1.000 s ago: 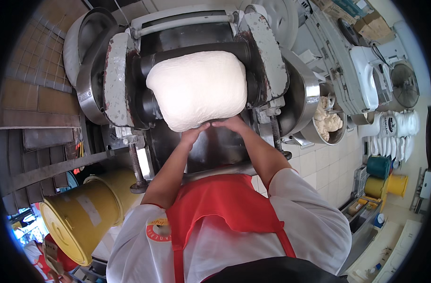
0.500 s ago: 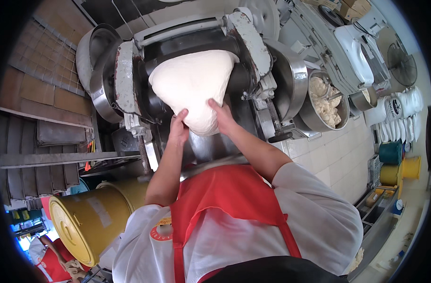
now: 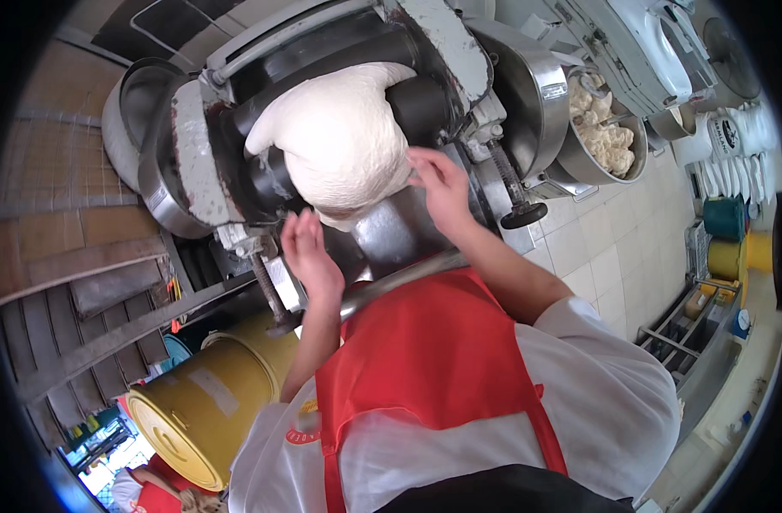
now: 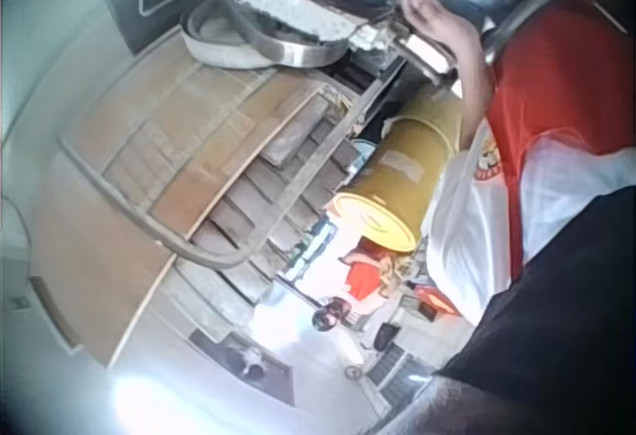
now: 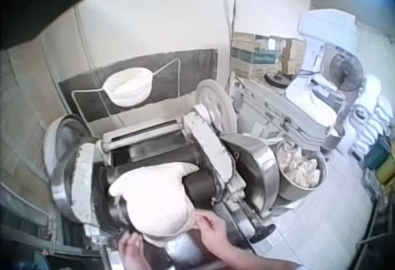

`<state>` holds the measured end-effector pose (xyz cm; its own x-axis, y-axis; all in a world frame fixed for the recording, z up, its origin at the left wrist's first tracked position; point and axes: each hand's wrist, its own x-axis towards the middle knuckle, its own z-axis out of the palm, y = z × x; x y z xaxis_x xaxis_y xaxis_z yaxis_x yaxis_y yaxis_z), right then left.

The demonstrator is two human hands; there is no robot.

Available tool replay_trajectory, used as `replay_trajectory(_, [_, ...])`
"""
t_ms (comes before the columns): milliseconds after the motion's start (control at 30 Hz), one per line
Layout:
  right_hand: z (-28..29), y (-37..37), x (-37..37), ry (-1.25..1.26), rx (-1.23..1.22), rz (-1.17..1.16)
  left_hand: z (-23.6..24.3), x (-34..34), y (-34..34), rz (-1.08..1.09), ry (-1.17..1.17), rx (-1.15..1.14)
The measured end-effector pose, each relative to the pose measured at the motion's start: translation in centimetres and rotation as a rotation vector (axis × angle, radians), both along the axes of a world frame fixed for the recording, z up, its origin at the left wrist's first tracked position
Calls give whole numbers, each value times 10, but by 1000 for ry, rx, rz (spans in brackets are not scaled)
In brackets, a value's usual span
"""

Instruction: The person feeds a piece of dough through a sheeting machine by hand, folds the resulting flattened dough, and passes it through the rollers again multiple times.

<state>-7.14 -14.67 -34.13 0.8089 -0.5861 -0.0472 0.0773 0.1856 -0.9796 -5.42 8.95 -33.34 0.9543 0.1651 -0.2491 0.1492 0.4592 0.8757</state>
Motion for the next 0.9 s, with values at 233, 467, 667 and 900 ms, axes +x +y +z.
replay_trajectory(233, [-145, -13, 17, 505, -420, 335, -113, 13, -31, -434, 343, 662])
replay_trajectory(467, [-70, -35, 83, 390, -304, 992, -115, 103, -10, -863, 218, 400])
replay_trajectory(667, [-40, -9, 53, 92, 228, 552, -73, 79, -14, -621, 48, 227])
replay_trajectory(900, [9, 22, 63, 16, 497, 124, 0, 68, -30, -146, 36, -48])
